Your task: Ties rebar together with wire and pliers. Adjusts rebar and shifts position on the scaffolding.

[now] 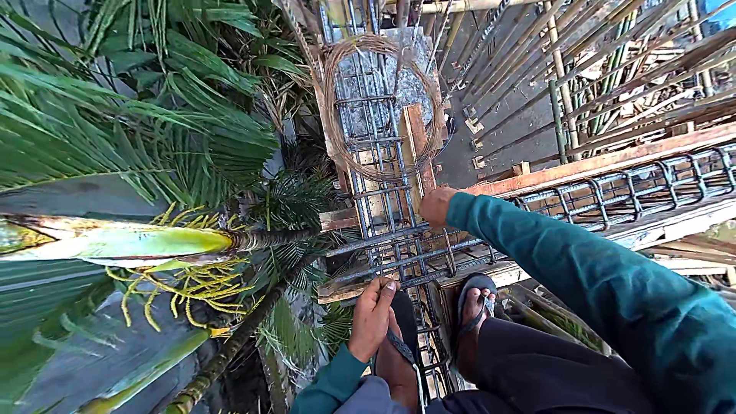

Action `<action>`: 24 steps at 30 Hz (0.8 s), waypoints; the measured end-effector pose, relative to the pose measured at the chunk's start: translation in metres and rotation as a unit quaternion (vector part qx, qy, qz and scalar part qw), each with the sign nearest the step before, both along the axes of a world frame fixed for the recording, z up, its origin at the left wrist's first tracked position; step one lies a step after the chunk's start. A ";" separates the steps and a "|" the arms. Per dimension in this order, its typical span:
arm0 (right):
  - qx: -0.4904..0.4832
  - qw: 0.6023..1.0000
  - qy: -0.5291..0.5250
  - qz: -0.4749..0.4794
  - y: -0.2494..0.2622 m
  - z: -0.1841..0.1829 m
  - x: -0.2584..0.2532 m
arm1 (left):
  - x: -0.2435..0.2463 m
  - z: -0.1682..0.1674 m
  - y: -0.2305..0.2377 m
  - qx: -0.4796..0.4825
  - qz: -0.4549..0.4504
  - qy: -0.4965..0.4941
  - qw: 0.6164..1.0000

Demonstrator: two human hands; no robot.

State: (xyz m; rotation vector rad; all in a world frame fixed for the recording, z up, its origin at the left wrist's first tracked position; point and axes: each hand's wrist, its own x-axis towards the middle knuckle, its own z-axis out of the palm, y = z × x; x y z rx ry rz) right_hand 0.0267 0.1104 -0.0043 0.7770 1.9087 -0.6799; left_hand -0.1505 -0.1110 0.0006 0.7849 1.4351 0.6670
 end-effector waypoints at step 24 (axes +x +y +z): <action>-0.074 0.964 0.138 -0.215 0.007 -0.037 0.084 | 0.007 0.004 0.002 0.033 -0.003 -0.002 0.999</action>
